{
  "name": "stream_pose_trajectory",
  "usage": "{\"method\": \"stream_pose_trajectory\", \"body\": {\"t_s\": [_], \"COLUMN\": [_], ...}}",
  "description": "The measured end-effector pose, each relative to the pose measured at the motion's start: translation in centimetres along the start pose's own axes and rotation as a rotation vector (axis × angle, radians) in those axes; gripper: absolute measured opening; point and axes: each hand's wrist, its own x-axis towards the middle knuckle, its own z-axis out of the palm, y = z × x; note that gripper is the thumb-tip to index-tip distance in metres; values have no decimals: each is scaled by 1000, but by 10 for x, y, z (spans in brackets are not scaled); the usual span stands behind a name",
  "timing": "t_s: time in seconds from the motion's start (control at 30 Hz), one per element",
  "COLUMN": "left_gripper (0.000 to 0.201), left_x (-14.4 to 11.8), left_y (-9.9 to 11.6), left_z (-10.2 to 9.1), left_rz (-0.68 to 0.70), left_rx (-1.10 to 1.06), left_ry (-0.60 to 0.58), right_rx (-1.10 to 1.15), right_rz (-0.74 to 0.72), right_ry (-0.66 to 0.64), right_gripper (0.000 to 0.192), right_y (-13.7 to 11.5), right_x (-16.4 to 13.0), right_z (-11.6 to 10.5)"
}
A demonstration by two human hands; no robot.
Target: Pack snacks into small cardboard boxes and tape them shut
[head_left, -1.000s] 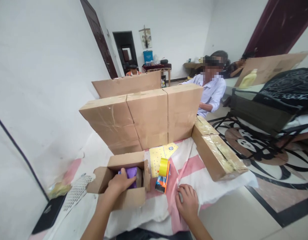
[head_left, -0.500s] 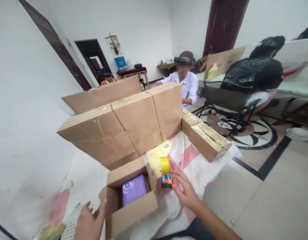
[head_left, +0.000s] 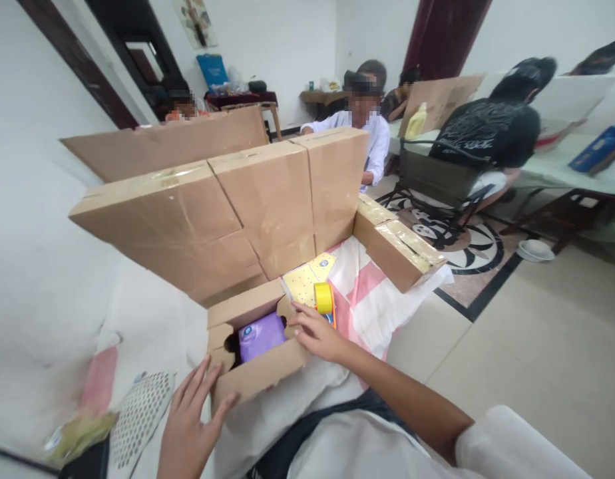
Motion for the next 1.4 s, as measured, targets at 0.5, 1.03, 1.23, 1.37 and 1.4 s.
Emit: {"method": "stream_pose_trajectory", "body": {"t_s": [0.5,1.03,1.23,1.37,1.4], "left_gripper": [42,115,111,62,48], "left_x": [-12,62,59,50,50], "left_y": [27,14,20,20,21], "left_z": [14,15,31,23,20], "left_rz": [-297,-396,-379,-158,-90], "left_rx": [-134,-456,-495,-224,-94], "left_ry": [222,76,383,403,335], "right_rx": [348,270,328,250,205], "right_rz": [48,182,209,223,215], "right_ry": [-137,-23,74,175,206], "right_gripper": [79,71,69,62,59], "right_y": [19,15,8,-2,-3], "right_x": [4,35,17,3,0], "right_z": [-7,5,11,18,19]}}
